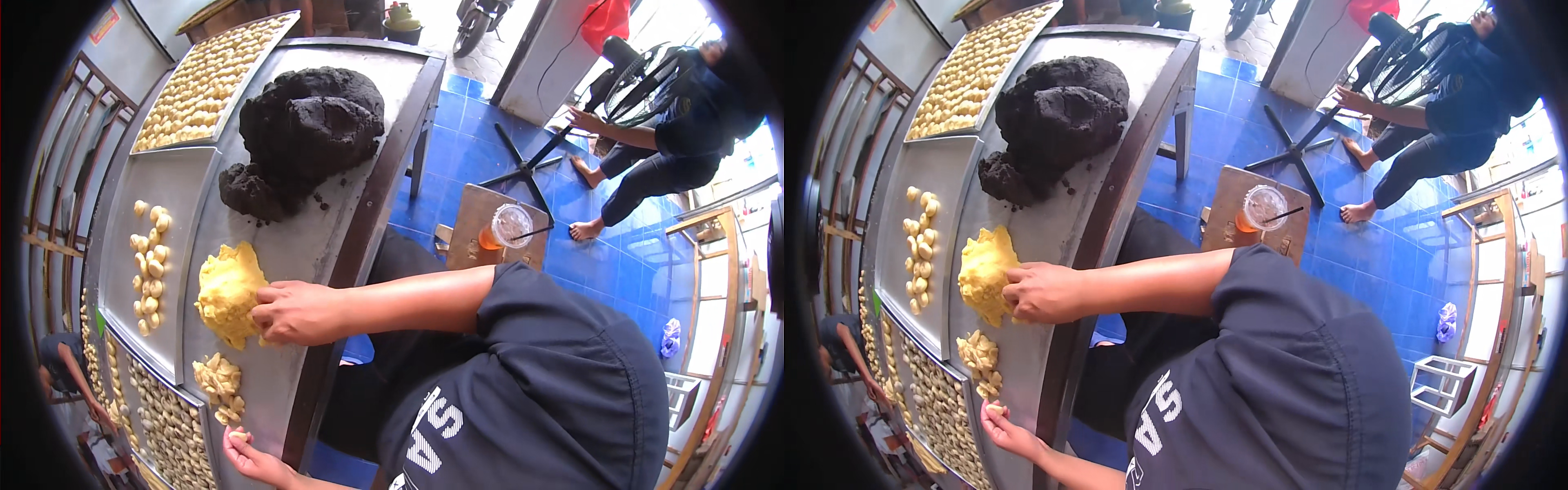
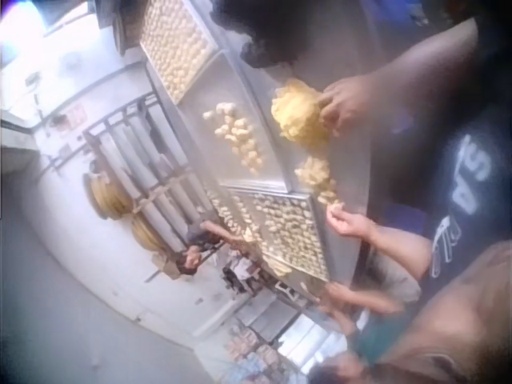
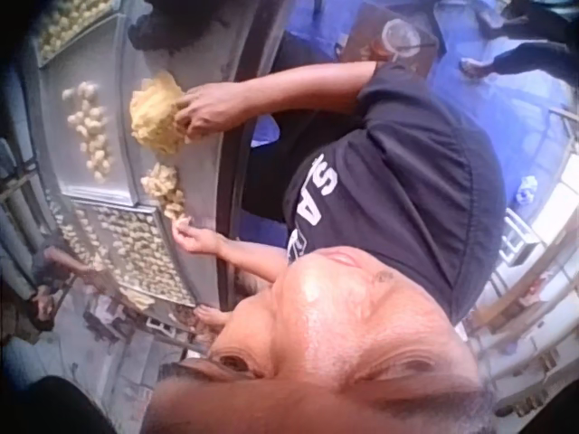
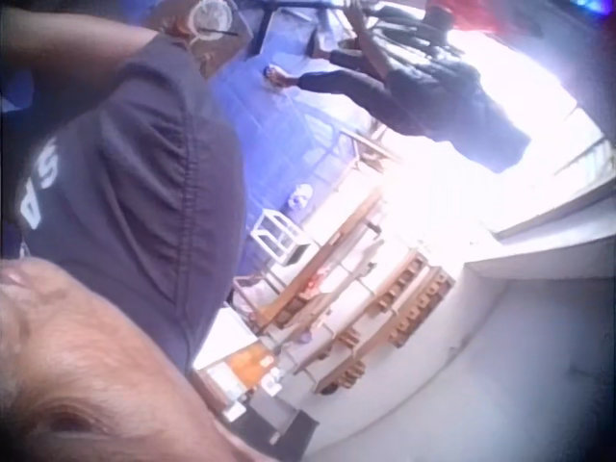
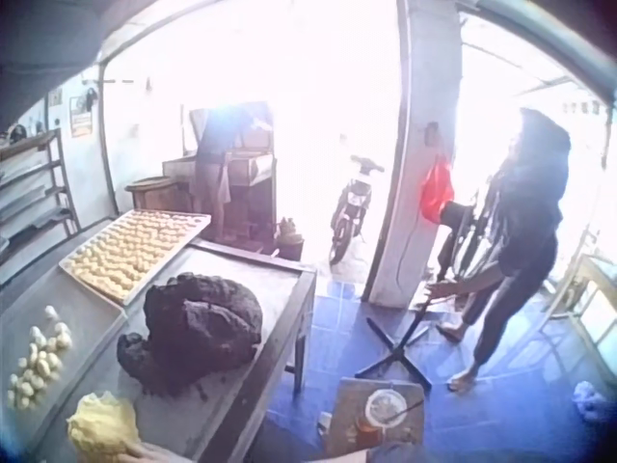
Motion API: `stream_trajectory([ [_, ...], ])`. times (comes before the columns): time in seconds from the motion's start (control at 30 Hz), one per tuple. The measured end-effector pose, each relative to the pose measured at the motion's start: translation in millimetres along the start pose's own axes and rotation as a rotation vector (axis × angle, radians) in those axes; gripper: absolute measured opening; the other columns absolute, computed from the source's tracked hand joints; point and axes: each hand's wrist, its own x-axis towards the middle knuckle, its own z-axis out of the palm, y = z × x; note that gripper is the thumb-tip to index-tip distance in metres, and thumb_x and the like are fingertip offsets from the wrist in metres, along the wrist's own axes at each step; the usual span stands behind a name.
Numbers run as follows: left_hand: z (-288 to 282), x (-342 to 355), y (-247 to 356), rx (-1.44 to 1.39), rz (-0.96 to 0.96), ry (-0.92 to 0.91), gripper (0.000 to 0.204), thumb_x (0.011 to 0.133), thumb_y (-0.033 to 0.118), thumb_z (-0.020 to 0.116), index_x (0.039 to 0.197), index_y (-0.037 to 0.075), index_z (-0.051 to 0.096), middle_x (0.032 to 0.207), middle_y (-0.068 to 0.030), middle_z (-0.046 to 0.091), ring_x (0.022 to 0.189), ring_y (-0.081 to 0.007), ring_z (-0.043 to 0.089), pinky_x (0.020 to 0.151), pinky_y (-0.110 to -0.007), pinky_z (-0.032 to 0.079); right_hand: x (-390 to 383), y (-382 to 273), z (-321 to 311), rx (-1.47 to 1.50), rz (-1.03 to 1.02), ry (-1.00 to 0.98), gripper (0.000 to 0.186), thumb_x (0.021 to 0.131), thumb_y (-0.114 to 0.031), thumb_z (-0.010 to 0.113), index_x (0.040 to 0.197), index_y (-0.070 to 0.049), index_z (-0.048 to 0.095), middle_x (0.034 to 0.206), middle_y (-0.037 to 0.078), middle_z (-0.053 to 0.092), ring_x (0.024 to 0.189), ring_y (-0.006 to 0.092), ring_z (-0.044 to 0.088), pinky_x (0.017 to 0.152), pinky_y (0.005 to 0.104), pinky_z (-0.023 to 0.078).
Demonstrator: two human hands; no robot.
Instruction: The person takes small portions of yellow dough by hand, shapes them into balls, and arranges them onto a metal tray alongside other dough pieces.
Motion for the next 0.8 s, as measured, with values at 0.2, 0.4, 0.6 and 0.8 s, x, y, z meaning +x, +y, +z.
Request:
stream_trajectory([
  [0.2,3.6,-5.9,4.6,-0.378,-0.213,-0.105,0.032,0.121,0.023,0.063,0.144,0.001,0.068,0.135,-0.0096,0.076,0.108,-0.0144,0.070,0.092,-0.028,0.055,13.1,-11.2,0.0,-0.016,0.018,-0.210,0.013,0.094,-0.026,0.078,0.097,-0.014,0.077,0.108,0.004,0.066,0.108,0.0275,0.062,0.087,0.0396,0.059],
  [0.4,23.0,-10.5,26.8,-0.450,-0.213,-0.121,0.027,0.117,0.014,0.069,0.140,0.001,0.068,0.140,-0.0120,0.074,0.119,-0.0183,0.071,0.101,-0.031,0.058,-0.9,-32.9,-19.6,0.012,0.294,-0.163,0.025,0.095,-0.023,0.077,0.110,-0.004,0.069,0.107,0.010,0.064,0.108,0.0294,0.065,0.081,0.0398,0.063],
  [0.6,40.5,-16.9,45.6,-0.420,-0.169,-0.241,0.025,0.114,0.010,0.071,0.137,0.000,0.070,0.140,-0.0137,0.072,0.123,-0.0233,0.073,0.108,-0.035,0.059,8.6,-15.0,0.4,-0.125,0.015,-0.131,0.018,0.094,-0.024,0.075,0.101,-0.007,0.074,0.105,0.008,0.064,0.102,0.0247,0.066,0.083,0.0354,0.062],
  [0.8,43.2,-18.3,57.3,0.422,0.295,-0.230,0.024,0.112,0.018,0.074,0.127,-0.001,0.077,0.125,-0.0131,0.077,0.112,-0.0295,0.073,0.095,-0.041,0.060,22.7,-30.5,11.9,-0.181,0.020,-0.144,0.014,0.090,-0.022,0.074,0.093,-0.009,0.076,0.097,0.007,0.066,0.103,0.0249,0.066,0.085,0.0345,0.060],
])
